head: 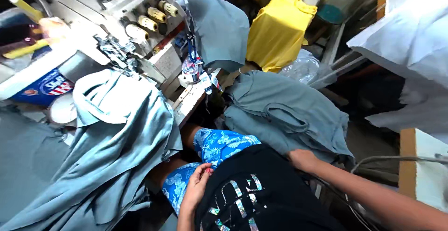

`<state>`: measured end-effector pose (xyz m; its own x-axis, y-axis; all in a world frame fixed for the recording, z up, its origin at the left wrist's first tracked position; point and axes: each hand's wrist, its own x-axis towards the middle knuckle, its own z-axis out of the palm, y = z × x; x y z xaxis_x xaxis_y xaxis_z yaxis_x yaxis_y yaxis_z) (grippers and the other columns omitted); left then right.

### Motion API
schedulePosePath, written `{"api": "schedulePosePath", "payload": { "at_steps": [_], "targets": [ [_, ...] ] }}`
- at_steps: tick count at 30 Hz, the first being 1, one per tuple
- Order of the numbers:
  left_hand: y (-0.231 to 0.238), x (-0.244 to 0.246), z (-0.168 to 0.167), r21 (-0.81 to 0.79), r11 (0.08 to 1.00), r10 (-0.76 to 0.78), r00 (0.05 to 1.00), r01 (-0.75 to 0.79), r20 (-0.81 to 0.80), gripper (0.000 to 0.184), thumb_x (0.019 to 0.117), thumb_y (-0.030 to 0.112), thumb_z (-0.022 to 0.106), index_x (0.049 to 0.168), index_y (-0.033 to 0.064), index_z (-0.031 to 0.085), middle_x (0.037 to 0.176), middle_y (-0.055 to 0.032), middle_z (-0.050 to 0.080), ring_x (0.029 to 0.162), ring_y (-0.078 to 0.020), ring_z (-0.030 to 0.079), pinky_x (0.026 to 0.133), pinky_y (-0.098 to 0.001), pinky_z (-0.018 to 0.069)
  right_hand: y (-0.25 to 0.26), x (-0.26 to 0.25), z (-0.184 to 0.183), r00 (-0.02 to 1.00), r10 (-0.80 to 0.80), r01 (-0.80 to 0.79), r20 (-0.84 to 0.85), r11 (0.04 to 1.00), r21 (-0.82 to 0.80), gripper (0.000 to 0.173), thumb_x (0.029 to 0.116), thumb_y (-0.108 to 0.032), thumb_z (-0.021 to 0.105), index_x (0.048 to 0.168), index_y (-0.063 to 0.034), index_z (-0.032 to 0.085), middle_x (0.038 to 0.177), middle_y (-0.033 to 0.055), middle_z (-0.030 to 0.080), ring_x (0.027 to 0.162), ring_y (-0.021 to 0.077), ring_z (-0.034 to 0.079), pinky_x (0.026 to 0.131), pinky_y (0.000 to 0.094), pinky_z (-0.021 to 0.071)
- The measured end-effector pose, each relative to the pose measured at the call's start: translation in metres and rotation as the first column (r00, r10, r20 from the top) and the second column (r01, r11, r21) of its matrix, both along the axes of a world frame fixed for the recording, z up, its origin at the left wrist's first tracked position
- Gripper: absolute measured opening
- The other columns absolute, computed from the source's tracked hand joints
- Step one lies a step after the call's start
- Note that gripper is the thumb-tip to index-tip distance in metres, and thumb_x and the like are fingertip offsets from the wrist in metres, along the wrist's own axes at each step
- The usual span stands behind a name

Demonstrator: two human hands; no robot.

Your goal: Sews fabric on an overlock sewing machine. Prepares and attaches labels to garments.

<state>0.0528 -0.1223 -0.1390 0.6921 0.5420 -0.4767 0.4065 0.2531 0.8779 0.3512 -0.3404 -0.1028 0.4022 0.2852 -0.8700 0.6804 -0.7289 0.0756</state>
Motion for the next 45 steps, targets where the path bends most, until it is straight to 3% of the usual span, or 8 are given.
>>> {"api": "schedulePosePath", "payload": {
  "at_steps": [4, 8, 14, 20, 25, 31, 37, 45],
  "targets": [
    [0.002, 0.009, -0.002, 0.012, 1.0, -0.004, 1.0, 0.004, -0.009, 0.031, 0.1051, 0.006, 0.047, 0.128, -0.0106, 0.058, 0.118, -0.0185, 0.067, 0.105, -0.0137, 0.065, 0.097, -0.0296, 0.0512, 0.059, 0.028, 0.029, 1.0, 0.004, -0.013, 0.025, 0.928, 0.373, 0.04, 0.1075, -0.03, 0.052, 0.121, 0.0043, 0.066, 0.112, 0.031, 0.068, 0.11, 0.0502, 0.064, 0.093, 0.0675, 0.0463],
    [0.008, 0.024, 0.005, 0.046, 0.999, -0.002, 1.0, 0.002, 0.003, 0.031, 0.104, 0.005, 0.049, 0.129, -0.0107, 0.057, 0.118, -0.0195, 0.067, 0.103, -0.0156, 0.067, 0.096, -0.0314, 0.0531, 0.149, 0.037, 0.028, 0.995, 0.023, -0.092, 0.093, 0.509, 0.856, 0.032, 0.1067, -0.017, 0.05, 0.115, 0.0075, 0.07, 0.11, 0.0271, 0.07, 0.104, 0.0423, 0.069, 0.093, 0.0589, 0.0513],
    [0.04, 0.055, 0.051, 0.305, 0.952, 0.007, 0.994, -0.04, 0.108, 0.032, 0.1013, 0.012, 0.054, 0.125, -0.0075, 0.062, 0.115, -0.0151, 0.069, 0.099, -0.0098, 0.069, 0.09, -0.0267, 0.0565, 0.25, 0.034, 0.006, 0.946, -0.213, 0.28, -0.246, 0.149, 0.948, 0.031, 0.1054, -0.018, 0.054, 0.123, 0.0074, 0.059, 0.118, 0.0263, 0.064, 0.11, 0.0361, 0.064, 0.095, 0.0519, 0.0515],
    [0.08, 0.121, 0.076, 0.892, 0.438, 0.021, 0.994, -0.108, 0.11, 0.019, 0.0925, 0.006, 0.066, 0.109, 0.0007, 0.074, 0.102, -0.0159, 0.072, 0.093, -0.0236, 0.071, 0.084, -0.0354, 0.0585, 0.281, 0.043, 0.018, 0.97, -0.144, -0.241, 0.195, -0.507, 0.828, 0.015, 0.0971, -0.009, 0.06, 0.096, 0.0035, 0.068, 0.092, 0.0162, 0.069, 0.089, 0.0213, 0.067, 0.082, 0.0309, 0.0567],
    [0.105, 0.181, 0.058, 0.981, 0.187, -0.012, 0.998, 0.056, -0.055, 0.038, 0.0867, 0.004, 0.072, 0.124, 0.0052, 0.07, 0.111, -0.0248, 0.067, 0.097, -0.0395, 0.069, 0.082, -0.0499, 0.057, 0.344, 0.056, 0.072, 0.894, -0.032, 0.418, -0.448, -0.305, 0.856, 0.035, 0.1033, -0.011, 0.054, 0.131, 0.0099, 0.049, 0.113, 0.0153, 0.064, 0.099, 0.0126, 0.067, 0.087, 0.0295, 0.0571],
    [0.12, 0.184, 0.043, 0.905, 0.371, 0.106, 0.977, -0.21, 0.183, 0.012, 0.0923, 0.004, 0.065, 0.095, -0.0016, 0.075, 0.095, -0.0161, 0.074, 0.089, -0.0243, 0.073, 0.081, -0.0385, 0.0597, 0.386, 0.053, 0.07, 0.827, -0.048, 0.547, -0.561, -0.168, 0.82, 0.053, 0.0973, -0.012, 0.069, 0.139, 0.0059, 0.041, 0.095, 0.0109, 0.066, 0.076, 0.0119, 0.064, 0.072, 0.0306, 0.0554],
    [0.123, 0.171, 0.07, 0.191, 0.77, 0.522, 0.773, -0.609, 0.36, 0.012, 0.0967, 0.001, 0.058, 0.086, 0.0053, 0.061, 0.08, 0.0006, 0.073, 0.072, -0.0045, 0.07, 0.07, -0.0218, 0.0587, 0.32, 0.062, 0.078, 0.765, 0.139, 0.633, -0.629, 0.021, 0.774, 0.035, 0.0976, -0.006, 0.065, 0.13, 0.0009, 0.056, 0.082, -0.0005, 0.064, 0.068, 0.0051, 0.063, 0.065, 0.0236, 0.0572],
    [0.105, 0.151, 0.093, -0.406, 0.713, 0.681, 0.704, -0.572, 0.204, 0.027, 0.1083, 0.005, 0.033, 0.097, 0.0055, 0.058, 0.079, -0.0083, 0.076, 0.066, -0.0115, 0.074, 0.057, -0.0203, 0.059, 0.237, 0.034, 0.021, 0.538, 0.09, 0.826, -0.838, 0.14, 0.545, 0.024, 0.0972, -0.013, 0.061, 0.118, -0.0033, 0.055, 0.08, -0.0082, 0.057, 0.053, -0.0047, 0.049, 0.051, 0.0123, 0.0462]
  ]
}}
